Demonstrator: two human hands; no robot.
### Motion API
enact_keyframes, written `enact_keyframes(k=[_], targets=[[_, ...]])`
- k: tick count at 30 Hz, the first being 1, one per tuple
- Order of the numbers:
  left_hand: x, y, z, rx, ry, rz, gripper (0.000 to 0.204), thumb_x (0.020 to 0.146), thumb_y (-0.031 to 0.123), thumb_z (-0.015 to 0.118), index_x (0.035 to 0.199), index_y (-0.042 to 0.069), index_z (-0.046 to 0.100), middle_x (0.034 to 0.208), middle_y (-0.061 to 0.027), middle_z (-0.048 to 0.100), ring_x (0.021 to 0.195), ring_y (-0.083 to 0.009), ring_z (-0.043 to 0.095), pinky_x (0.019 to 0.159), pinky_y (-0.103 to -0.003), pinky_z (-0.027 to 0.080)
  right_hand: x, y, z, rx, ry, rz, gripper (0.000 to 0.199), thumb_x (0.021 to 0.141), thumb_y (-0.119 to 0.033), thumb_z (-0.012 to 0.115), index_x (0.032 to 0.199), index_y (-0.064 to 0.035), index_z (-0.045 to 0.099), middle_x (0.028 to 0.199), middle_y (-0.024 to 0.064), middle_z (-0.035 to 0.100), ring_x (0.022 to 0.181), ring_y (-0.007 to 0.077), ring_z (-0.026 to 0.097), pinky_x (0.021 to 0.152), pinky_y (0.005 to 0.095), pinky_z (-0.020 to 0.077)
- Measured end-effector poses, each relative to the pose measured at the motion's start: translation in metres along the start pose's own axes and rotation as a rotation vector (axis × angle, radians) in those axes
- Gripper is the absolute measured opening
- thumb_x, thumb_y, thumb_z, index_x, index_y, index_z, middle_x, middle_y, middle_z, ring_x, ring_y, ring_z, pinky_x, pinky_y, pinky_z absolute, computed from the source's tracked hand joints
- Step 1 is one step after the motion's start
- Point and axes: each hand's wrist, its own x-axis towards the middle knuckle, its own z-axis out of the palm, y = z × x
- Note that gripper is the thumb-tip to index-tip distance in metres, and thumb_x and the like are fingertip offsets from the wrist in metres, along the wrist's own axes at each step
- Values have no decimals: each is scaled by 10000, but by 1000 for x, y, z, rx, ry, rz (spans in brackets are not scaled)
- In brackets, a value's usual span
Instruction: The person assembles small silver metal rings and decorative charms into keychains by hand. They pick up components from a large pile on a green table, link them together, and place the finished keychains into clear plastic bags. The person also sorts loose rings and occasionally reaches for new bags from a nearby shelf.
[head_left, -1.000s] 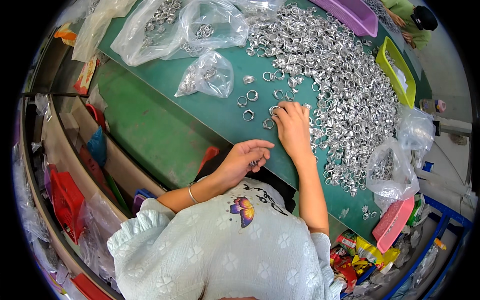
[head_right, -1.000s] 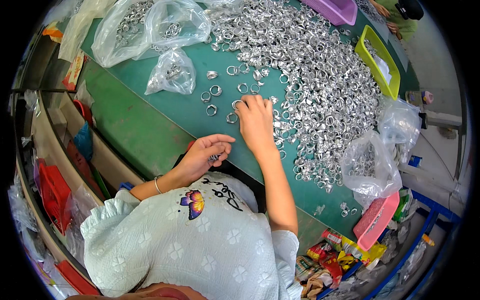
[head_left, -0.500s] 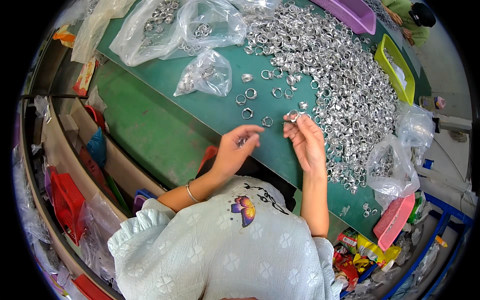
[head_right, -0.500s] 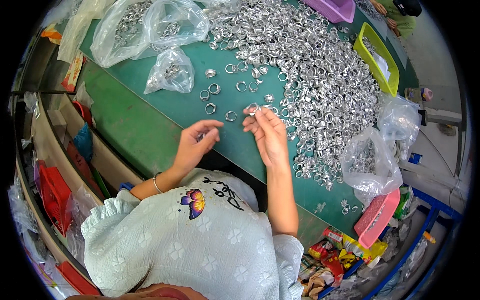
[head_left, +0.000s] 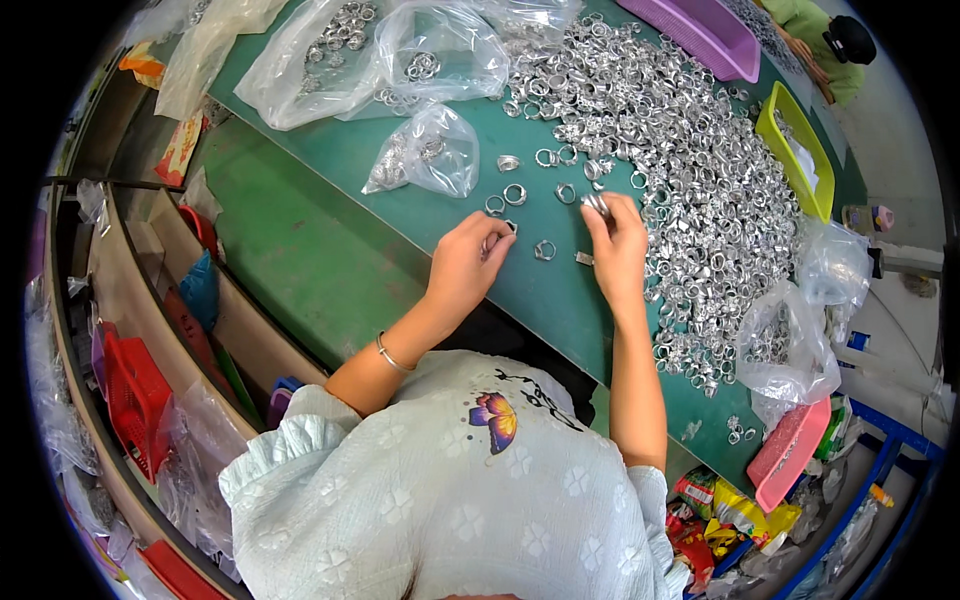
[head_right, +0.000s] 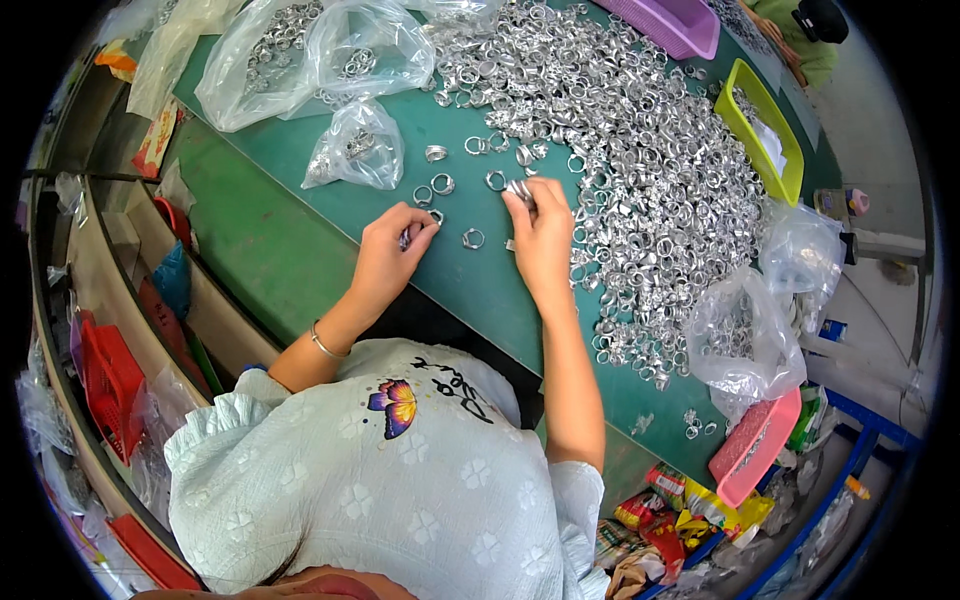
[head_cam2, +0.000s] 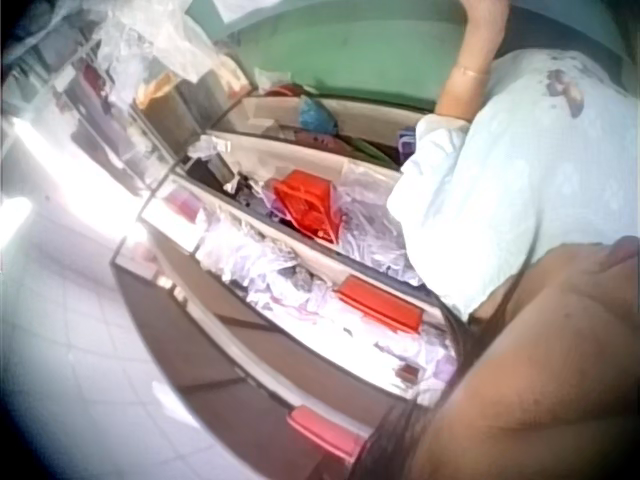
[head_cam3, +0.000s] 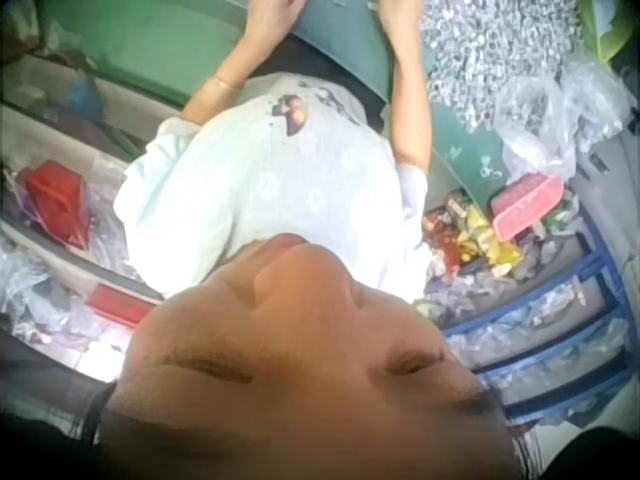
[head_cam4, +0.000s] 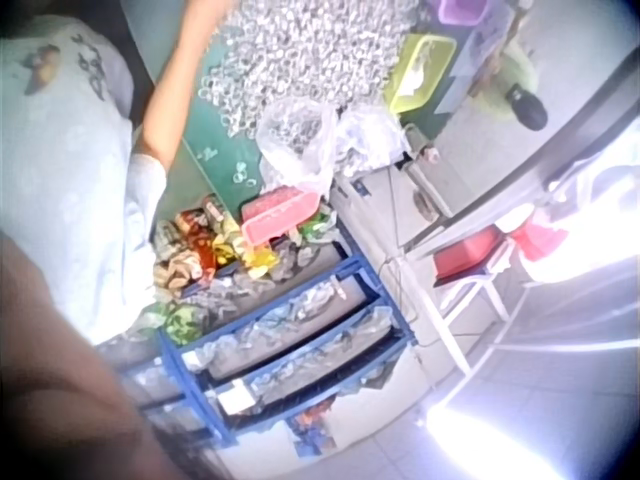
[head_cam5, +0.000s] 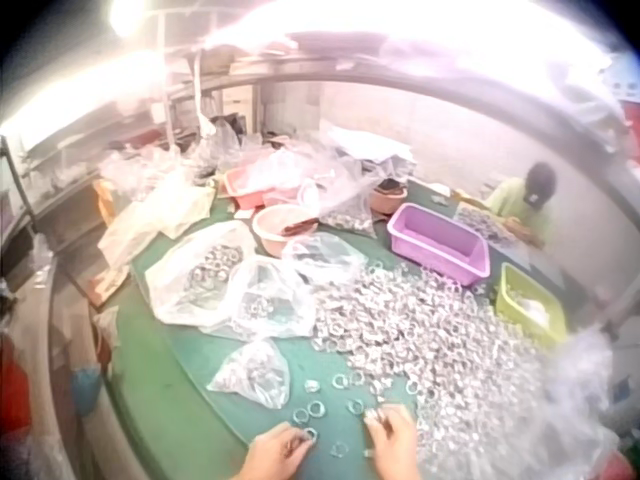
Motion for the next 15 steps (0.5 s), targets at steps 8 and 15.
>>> enact_keyframes(k=[8,15], targets=[[1,4,-2,294,-92,2,114,707,69,698,777,55,609,671,-58,491,569,-222,507,518,-332,418,-33,-2,-2,1315,-331,538,218,916,-170,510,935,32,590,993,142,608,849,196,605,727,288,504],[7,4,-6,-169,-136,-86,72,746,32,663,784,3,609,701,-34,521,598,-116,470,551,-257,387,-46,-7,-3,1254,-257,556,208,913,-133,504,1008,39,572,1019,145,603,867,213,604,753,319,507]])
